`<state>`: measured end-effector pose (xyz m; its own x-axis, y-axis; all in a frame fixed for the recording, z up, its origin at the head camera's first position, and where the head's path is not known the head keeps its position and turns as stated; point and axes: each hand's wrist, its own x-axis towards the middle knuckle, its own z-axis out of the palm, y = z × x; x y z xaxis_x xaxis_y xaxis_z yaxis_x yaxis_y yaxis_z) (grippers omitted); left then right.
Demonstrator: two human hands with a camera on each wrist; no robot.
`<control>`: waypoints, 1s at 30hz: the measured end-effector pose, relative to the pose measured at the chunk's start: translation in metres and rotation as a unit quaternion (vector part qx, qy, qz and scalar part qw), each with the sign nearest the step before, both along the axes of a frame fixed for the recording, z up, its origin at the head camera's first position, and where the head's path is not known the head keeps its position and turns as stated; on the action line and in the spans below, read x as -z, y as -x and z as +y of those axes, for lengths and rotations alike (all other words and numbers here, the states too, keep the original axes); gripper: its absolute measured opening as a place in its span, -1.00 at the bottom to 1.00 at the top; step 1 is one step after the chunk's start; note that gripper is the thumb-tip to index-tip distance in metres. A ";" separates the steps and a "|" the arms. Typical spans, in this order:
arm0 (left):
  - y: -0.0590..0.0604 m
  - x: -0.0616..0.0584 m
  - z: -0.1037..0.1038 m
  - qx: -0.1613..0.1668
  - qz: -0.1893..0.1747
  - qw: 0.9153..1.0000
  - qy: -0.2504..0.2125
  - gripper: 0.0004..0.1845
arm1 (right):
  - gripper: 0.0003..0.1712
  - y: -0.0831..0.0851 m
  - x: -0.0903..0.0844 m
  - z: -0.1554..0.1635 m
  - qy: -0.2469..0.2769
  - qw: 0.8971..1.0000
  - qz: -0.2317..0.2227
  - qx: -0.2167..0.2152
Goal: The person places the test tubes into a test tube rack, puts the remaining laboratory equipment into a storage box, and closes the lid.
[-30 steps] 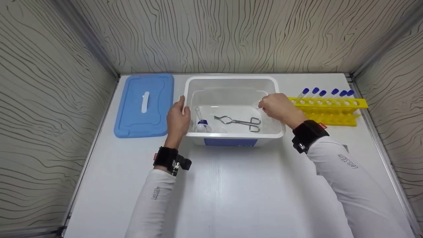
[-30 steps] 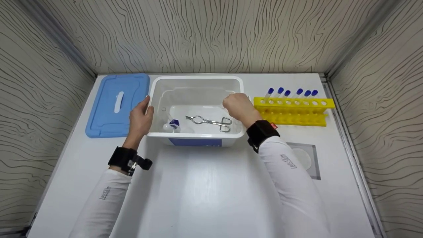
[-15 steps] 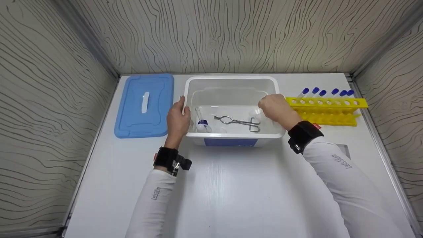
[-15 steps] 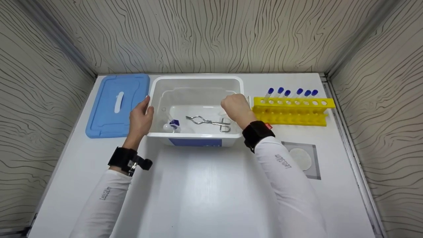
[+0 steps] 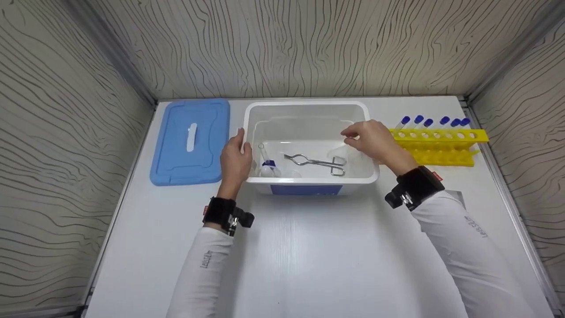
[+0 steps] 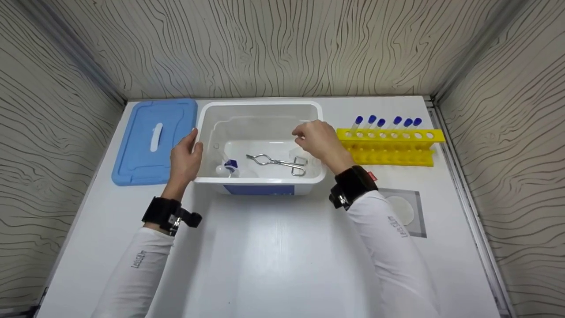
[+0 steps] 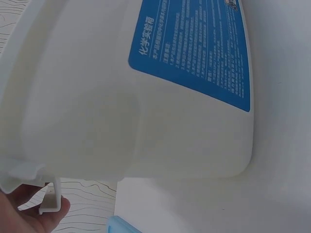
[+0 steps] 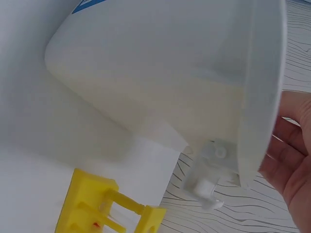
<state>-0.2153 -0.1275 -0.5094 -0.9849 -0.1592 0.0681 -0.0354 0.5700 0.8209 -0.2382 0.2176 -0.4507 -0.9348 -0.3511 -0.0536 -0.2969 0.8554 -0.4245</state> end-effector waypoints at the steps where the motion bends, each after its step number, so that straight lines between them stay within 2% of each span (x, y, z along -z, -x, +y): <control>1: 0.000 0.000 0.000 0.000 -0.001 1.000 -0.001 -0.47 | -0.67 -0.002 -0.002 0.001 0.008 1.000 -0.004 0.010; 6: 0.000 0.000 0.000 0.000 0.001 1.000 0.003 -0.47 | -0.67 -0.013 -0.013 0.009 0.049 0.998 0.020 0.029; 11: 0.000 -0.001 0.001 0.001 0.007 1.000 0.006 -0.47 | -0.71 -0.024 -0.021 0.022 0.105 0.990 0.080 0.052; 15: 0.000 -0.002 0.001 0.001 0.005 1.000 0.005 -0.47 | -0.73 -0.033 -0.022 0.038 0.163 0.978 0.108 0.072; 19: 0.000 -0.003 0.001 0.003 0.003 1.000 0.008 -0.47 | -0.69 -0.043 -0.024 0.052 0.219 0.964 0.107 0.103; 26: 0.000 -0.002 0.001 0.002 0.006 1.000 0.007 -0.48 | -0.67 -0.054 -0.022 0.076 0.242 0.941 0.159 0.176; 30: -0.001 -0.002 0.001 0.001 0.006 1.000 0.008 -0.48 | -0.64 -0.061 -0.018 0.092 0.250 0.930 0.159 0.216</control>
